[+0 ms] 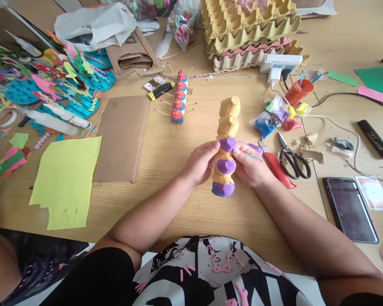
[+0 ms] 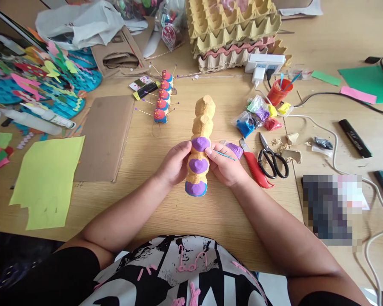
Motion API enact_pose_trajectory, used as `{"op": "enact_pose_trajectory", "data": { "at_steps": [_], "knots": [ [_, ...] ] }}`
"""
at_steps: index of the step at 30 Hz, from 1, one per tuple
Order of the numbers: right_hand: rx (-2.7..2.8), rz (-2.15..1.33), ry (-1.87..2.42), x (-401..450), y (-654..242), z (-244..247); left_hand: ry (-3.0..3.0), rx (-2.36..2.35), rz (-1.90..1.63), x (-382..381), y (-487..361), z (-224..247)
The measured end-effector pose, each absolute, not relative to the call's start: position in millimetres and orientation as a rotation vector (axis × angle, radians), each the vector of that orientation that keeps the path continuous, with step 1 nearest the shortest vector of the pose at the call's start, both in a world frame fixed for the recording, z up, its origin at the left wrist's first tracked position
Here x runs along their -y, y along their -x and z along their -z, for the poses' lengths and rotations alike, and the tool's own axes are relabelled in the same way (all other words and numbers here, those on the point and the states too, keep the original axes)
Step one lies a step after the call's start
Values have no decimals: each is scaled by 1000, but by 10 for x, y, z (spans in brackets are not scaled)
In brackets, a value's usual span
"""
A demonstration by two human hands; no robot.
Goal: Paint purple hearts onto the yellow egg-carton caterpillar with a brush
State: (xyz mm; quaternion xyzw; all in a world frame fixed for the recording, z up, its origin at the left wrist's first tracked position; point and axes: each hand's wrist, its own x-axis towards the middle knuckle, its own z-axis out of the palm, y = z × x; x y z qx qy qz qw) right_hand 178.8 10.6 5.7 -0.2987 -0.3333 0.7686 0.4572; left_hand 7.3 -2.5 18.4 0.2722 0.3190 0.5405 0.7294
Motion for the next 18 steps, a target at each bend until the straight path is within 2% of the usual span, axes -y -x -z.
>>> {"op": "enact_pose_trajectory", "data": {
  "at_steps": [18],
  "knots": [
    [837,-1947,721,-78,-1781,-16,-579,-674,-1070,7,-7,-120]
  ]
}}
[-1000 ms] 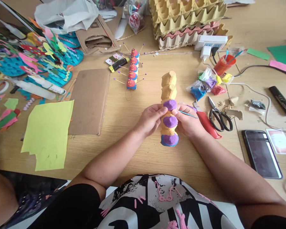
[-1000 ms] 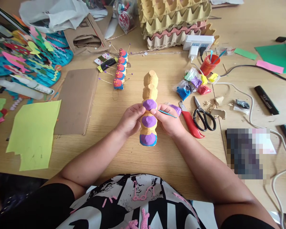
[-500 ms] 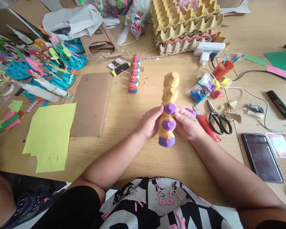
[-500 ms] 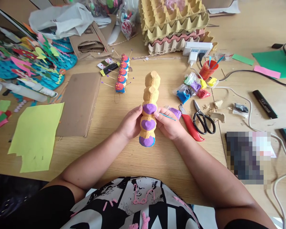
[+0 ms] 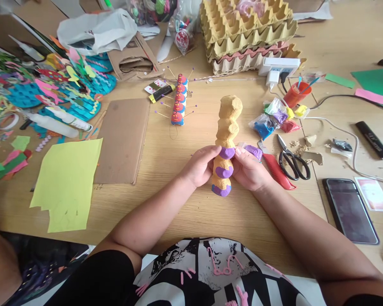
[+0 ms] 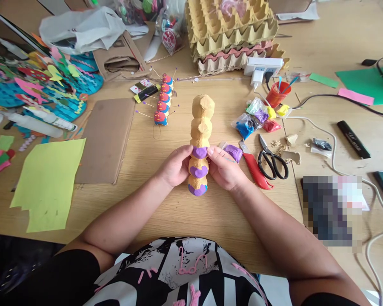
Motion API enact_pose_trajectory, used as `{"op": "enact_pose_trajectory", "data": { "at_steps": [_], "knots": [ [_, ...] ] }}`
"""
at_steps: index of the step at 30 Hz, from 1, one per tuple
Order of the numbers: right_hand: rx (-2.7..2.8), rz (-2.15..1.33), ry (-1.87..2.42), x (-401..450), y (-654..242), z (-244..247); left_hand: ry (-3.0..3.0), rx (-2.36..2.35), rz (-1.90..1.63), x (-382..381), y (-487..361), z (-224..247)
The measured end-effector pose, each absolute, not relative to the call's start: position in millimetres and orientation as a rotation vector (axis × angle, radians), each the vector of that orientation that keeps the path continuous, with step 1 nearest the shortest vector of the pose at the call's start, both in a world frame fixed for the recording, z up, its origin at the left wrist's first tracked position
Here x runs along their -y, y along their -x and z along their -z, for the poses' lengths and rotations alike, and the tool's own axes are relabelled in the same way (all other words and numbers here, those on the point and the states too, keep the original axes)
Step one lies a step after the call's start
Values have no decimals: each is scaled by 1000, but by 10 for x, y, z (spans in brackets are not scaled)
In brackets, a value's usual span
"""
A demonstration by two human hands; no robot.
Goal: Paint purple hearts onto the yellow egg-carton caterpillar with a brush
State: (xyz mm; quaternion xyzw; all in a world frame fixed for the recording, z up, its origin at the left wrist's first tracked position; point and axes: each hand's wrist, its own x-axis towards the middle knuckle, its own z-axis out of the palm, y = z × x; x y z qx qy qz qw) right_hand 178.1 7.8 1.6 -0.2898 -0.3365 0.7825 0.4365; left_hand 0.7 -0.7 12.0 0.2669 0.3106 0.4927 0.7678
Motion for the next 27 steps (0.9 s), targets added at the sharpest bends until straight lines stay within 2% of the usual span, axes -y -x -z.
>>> {"op": "enact_pose_trajectory", "data": {
  "at_steps": [15,21,27],
  "knots": [
    [823,-1948,801,-70,-1780,-18,-581,-724,-1043,-3,5,-116],
    [849,-2021,813,-56,-1782,-155,-584,-691,-877,-34,67,-103],
    [820,-2062,792,-67,-1779,-191,-570,-709,-924,-29,36,-165]
  ]
}}
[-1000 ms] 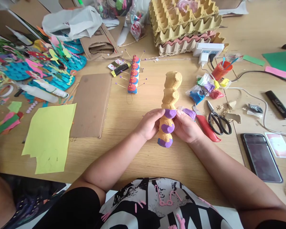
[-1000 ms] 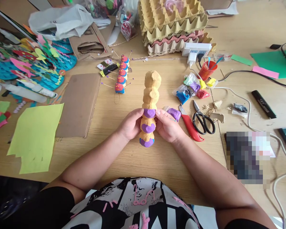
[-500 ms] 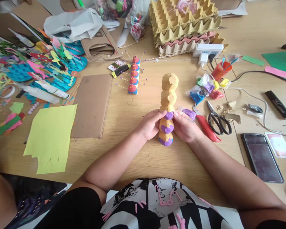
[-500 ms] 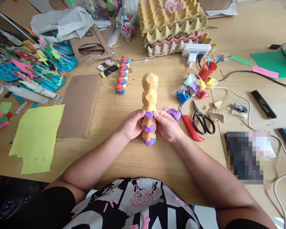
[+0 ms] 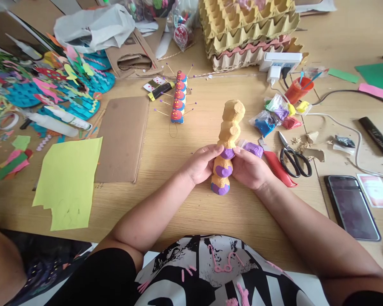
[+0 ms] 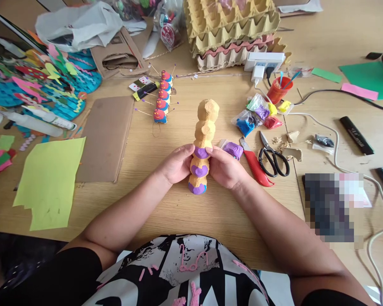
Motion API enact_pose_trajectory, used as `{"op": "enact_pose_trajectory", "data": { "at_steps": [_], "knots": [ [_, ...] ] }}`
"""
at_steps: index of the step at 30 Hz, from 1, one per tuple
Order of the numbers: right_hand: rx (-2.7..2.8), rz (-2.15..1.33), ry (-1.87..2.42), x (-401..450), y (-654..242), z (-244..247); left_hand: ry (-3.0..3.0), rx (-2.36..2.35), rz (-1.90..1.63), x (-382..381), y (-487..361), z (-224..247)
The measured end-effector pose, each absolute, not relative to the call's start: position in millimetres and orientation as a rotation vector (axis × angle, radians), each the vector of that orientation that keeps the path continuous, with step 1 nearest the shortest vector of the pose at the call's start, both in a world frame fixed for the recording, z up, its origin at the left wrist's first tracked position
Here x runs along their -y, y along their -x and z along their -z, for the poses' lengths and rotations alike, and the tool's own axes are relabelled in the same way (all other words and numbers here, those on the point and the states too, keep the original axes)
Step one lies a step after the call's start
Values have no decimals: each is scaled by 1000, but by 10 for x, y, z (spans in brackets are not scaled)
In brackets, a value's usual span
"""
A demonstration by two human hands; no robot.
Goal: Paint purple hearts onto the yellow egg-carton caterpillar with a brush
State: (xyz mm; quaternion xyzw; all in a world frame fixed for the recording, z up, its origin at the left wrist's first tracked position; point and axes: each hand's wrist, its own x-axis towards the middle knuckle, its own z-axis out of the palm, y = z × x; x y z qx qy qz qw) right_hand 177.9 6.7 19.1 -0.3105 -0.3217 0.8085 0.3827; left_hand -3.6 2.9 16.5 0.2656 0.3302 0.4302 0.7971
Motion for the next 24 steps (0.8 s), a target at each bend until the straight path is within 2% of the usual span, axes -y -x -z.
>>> {"op": "enact_pose_trajectory", "data": {
  "at_steps": [9,24],
  "knots": [
    [778,-2019,813,-63,-1754,-24,-602,-873,-1107,47,-124,-178],
    [835,-2015,786,-60,-1716,-70,-666,-864,-1118,64,-140,-174]
  ]
}}
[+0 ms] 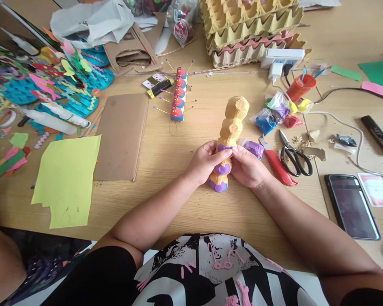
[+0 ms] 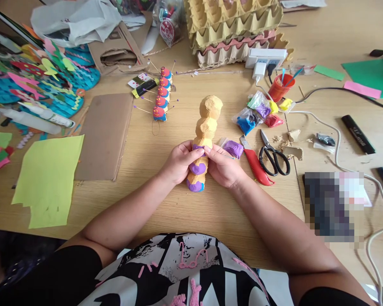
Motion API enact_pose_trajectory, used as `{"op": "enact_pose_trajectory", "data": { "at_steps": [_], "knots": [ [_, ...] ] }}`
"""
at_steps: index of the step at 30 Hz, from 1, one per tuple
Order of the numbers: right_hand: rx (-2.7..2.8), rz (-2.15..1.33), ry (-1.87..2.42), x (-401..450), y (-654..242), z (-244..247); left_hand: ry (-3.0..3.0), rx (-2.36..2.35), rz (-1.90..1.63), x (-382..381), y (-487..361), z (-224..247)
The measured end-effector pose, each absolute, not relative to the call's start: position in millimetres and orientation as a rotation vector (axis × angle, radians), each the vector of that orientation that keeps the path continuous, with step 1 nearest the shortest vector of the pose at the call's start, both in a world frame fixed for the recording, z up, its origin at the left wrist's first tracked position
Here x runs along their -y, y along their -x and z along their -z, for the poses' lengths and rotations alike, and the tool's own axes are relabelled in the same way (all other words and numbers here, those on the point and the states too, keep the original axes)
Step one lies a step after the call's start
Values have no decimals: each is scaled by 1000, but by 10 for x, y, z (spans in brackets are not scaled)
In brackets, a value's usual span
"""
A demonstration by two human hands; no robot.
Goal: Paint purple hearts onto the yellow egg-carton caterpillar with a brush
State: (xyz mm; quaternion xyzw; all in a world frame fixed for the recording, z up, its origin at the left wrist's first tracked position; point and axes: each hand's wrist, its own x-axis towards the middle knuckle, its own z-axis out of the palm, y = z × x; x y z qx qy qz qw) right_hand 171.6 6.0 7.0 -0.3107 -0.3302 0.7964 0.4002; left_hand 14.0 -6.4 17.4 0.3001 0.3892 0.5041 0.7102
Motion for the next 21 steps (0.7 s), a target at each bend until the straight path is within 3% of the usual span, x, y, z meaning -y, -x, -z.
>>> {"op": "enact_pose_trajectory", "data": {
  "at_steps": [21],
  "knots": [
    [764,-2024,830,-95,-1729,-79,-574,-733,-1010,-32,-12,-137]
  ]
}}
